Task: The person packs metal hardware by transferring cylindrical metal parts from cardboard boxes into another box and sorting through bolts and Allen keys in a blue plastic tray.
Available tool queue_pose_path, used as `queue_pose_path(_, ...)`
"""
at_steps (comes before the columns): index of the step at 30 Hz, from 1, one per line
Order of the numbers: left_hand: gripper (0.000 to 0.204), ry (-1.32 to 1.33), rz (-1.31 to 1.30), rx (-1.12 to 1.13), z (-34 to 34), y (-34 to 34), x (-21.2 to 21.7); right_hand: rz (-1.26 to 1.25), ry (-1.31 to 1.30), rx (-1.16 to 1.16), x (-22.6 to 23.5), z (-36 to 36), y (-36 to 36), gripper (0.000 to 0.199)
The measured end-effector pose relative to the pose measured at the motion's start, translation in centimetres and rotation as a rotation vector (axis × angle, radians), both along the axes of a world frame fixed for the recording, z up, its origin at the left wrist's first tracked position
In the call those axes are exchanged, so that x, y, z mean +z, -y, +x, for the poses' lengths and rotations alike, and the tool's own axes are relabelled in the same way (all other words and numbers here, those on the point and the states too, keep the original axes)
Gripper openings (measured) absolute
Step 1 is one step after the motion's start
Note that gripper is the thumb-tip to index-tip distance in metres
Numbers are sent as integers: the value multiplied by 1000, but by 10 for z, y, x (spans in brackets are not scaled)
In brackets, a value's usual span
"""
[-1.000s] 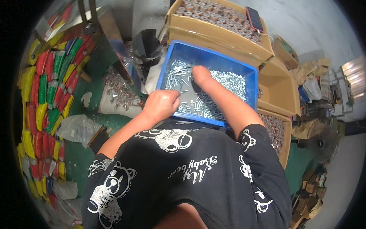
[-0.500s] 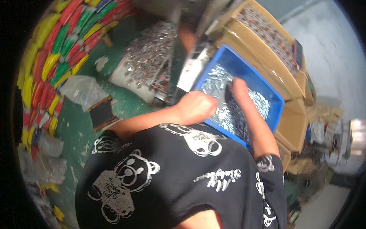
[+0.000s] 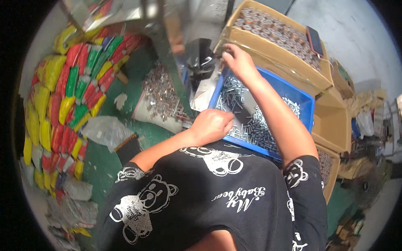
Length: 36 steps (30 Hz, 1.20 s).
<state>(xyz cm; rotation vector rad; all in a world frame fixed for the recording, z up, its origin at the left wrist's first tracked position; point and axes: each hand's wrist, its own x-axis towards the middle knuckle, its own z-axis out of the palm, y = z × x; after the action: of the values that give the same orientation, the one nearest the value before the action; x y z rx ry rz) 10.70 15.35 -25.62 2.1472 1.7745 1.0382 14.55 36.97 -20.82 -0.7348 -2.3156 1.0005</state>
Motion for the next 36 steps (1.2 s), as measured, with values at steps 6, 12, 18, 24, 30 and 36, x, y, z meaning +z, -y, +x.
queue_pose_path(6,19,-80,-159,8,3,-2,9,-399,-136,-326,-14,210,35,25)
queue_pose_path(12,15,-136,-118,139,13,0,12,-335,-314,-905,-41,448,69,24)
queue_pose_path(18,17,-114,-109,92,22,-10,10,-329,73,-1458,-146,617,142,24)
queue_pose_path(24,17,-137,-115,128,26,-6,10,80,480,-1566,-207,607,130,26)
queue_pose_path(30,15,-154,-143,131,24,-7,9,-26,379,-1841,-202,618,96,33)
queue_pose_path(36,14,-149,-257,173,24,-8,14,-39,639,-1855,-248,687,85,35)
